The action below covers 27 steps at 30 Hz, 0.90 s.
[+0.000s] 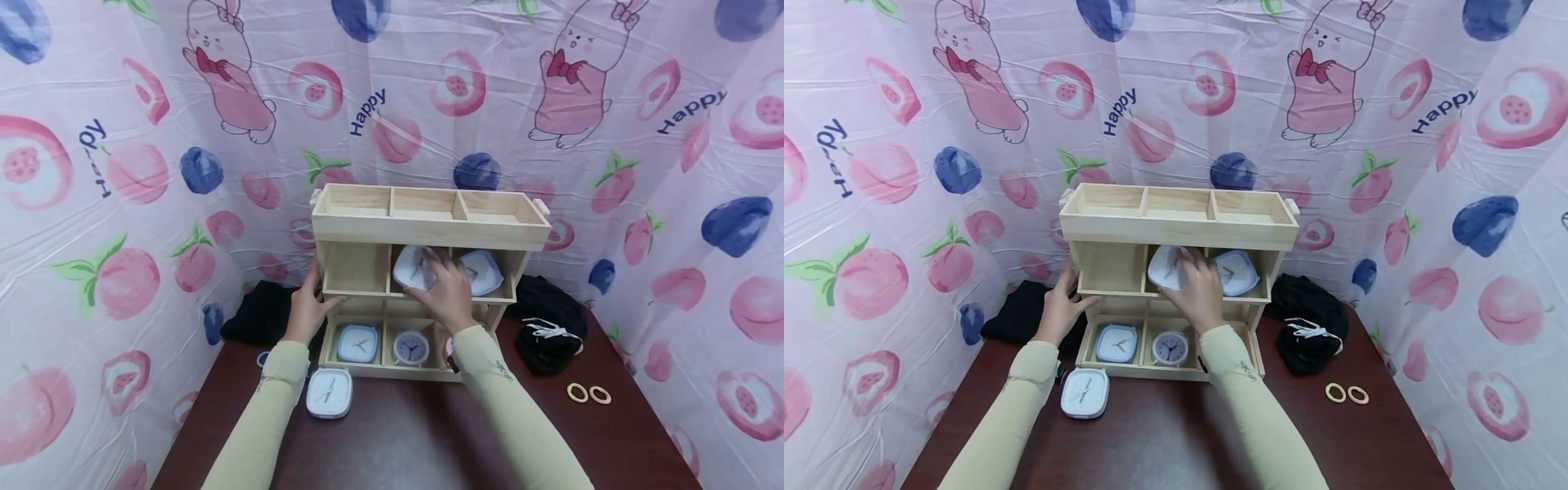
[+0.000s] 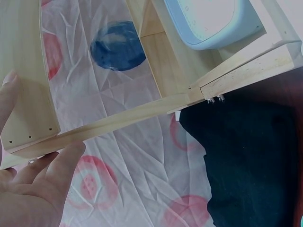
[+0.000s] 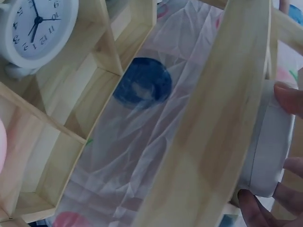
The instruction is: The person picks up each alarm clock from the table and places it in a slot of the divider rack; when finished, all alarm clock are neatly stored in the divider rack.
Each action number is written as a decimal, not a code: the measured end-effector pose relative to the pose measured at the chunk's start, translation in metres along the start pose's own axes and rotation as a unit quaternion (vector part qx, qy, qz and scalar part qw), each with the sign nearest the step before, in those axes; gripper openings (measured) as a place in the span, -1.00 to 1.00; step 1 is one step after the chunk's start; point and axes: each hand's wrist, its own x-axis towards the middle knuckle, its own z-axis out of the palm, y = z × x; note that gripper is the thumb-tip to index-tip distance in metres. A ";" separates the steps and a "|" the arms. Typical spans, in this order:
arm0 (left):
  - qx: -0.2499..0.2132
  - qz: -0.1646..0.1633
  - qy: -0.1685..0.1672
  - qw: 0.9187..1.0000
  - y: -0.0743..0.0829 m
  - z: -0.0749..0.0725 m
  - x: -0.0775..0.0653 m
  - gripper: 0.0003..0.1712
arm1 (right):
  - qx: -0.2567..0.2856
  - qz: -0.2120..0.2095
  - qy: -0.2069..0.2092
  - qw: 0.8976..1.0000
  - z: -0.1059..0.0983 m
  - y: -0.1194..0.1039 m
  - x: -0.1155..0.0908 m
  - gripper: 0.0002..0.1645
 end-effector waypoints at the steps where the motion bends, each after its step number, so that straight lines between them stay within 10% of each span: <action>1: -0.001 0.000 0.001 1.000 0.000 0.000 0.000 0.36 | -0.003 -0.001 -0.003 1.000 0.001 0.001 0.001 0.06; 18: 0.000 0.002 0.012 1.000 -0.001 -0.001 0.001 0.35 | 0.001 -0.046 0.004 0.999 0.014 0.010 -0.004 -0.42; 27: -0.006 0.002 0.003 1.000 -0.002 0.000 0.001 0.33 | 0.051 -0.065 0.067 0.994 0.022 -0.019 -0.046 -0.60</action>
